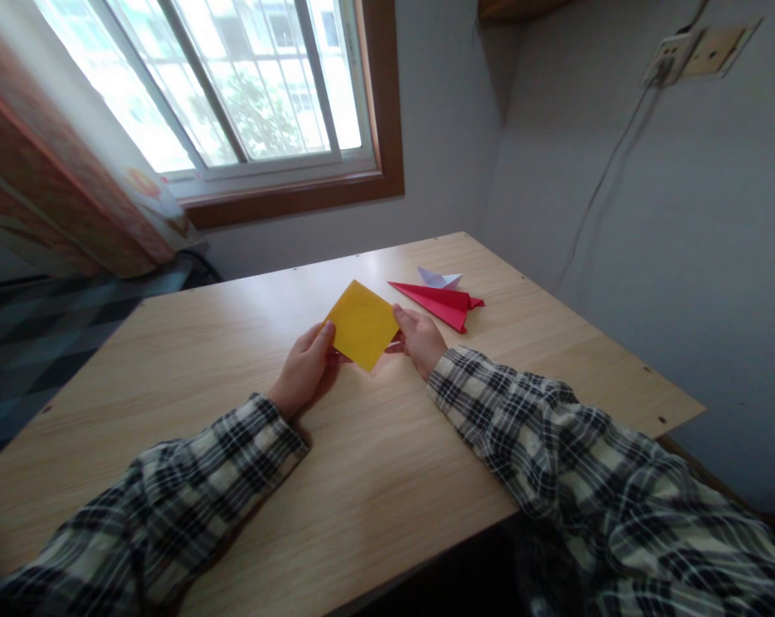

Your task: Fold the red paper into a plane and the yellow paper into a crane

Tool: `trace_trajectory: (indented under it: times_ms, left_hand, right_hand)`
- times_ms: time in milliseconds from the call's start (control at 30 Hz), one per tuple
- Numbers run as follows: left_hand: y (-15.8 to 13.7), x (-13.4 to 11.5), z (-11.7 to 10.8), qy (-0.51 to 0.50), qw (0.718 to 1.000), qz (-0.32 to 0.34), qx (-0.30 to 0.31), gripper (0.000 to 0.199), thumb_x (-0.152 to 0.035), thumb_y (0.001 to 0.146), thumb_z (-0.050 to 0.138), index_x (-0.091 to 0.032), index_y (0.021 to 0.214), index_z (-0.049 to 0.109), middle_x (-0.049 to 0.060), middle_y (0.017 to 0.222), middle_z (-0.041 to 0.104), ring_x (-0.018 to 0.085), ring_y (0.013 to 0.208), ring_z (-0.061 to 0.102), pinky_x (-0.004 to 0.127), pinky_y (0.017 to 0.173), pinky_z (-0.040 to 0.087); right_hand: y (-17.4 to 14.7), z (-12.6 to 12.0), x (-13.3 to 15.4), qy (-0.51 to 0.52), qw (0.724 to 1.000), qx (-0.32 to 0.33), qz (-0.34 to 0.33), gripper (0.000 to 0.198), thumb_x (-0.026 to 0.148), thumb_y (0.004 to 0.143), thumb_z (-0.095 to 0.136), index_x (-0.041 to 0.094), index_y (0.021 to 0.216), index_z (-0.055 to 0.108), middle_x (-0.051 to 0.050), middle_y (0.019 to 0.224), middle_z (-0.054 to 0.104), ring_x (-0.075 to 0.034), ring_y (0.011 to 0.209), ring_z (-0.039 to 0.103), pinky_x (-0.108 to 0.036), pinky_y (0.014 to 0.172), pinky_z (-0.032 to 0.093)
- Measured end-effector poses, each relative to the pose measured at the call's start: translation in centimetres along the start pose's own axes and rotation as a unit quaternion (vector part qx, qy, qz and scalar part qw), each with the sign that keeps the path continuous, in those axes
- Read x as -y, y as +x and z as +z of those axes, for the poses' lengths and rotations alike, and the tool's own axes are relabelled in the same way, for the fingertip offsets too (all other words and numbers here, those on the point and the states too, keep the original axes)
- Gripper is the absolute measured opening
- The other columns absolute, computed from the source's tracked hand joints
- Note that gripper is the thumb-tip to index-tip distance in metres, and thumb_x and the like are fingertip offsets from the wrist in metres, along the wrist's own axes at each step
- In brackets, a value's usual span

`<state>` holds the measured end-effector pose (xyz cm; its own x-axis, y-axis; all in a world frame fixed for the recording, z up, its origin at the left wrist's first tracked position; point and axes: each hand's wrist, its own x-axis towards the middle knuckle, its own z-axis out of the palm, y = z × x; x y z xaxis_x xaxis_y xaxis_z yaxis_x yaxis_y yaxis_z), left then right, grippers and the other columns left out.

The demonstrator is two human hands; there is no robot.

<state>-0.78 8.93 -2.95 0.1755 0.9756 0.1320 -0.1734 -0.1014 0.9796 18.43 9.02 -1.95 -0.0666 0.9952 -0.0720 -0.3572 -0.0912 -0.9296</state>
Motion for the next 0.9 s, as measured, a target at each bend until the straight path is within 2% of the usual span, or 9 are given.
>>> trace_trajectory:
  times_ms: [300,567,700,900]
  left_hand:
    - [-0.4,-1.2,0.4,0.025,1.000,-0.005,-0.011,0.029,-0.042,0.092,0.061,-0.014,0.098,0.066,0.007,0.092,0.070,0.017,0.079,0.068,0.026,0.067,0.057]
    - [-0.3,-1.0,0.3,-0.022,1.000,-0.001,-0.006,0.032,-0.044,0.088,0.066,-0.013,0.097,0.067,0.009,0.091,0.072,0.020,0.077,0.069,0.032,0.070,0.058]
    - [-0.2,-0.8,0.3,-0.019,1.000,-0.011,-0.019,0.034,-0.045,0.084,0.070,-0.013,0.096,0.068,0.010,0.091,0.073,0.022,0.078,0.070,0.033,0.071,0.057]
    - [-0.1,-0.7,0.3,-0.014,0.999,-0.014,-0.028,0.036,-0.046,0.082,0.072,-0.013,0.095,0.069,0.010,0.091,0.074,0.022,0.077,0.070,0.033,0.072,0.057]
  right_hand:
    - [0.5,-0.6,-0.8,-0.050,0.996,-0.008,-0.067,0.035,0.051,0.093,0.060,0.018,0.102,0.068,-0.006,0.089,0.074,-0.015,0.068,0.069,-0.022,0.053,0.057]
    - [0.3,-0.9,-0.9,-0.134,0.983,0.042,-0.121,0.049,0.067,0.082,0.064,0.018,0.086,0.069,-0.003,0.077,0.070,-0.015,0.063,0.066,-0.022,0.050,0.055]
    - [0.1,-0.9,-0.8,-0.156,0.977,0.060,-0.130,0.049,0.066,0.083,0.062,0.018,0.084,0.069,-0.003,0.077,0.069,-0.015,0.064,0.066,-0.022,0.050,0.054]
    - [0.0,-1.0,-0.6,-0.166,0.976,0.065,-0.127,0.040,0.054,0.079,0.071,0.018,0.096,0.072,-0.004,0.085,0.071,-0.016,0.072,0.067,-0.021,0.051,0.055]
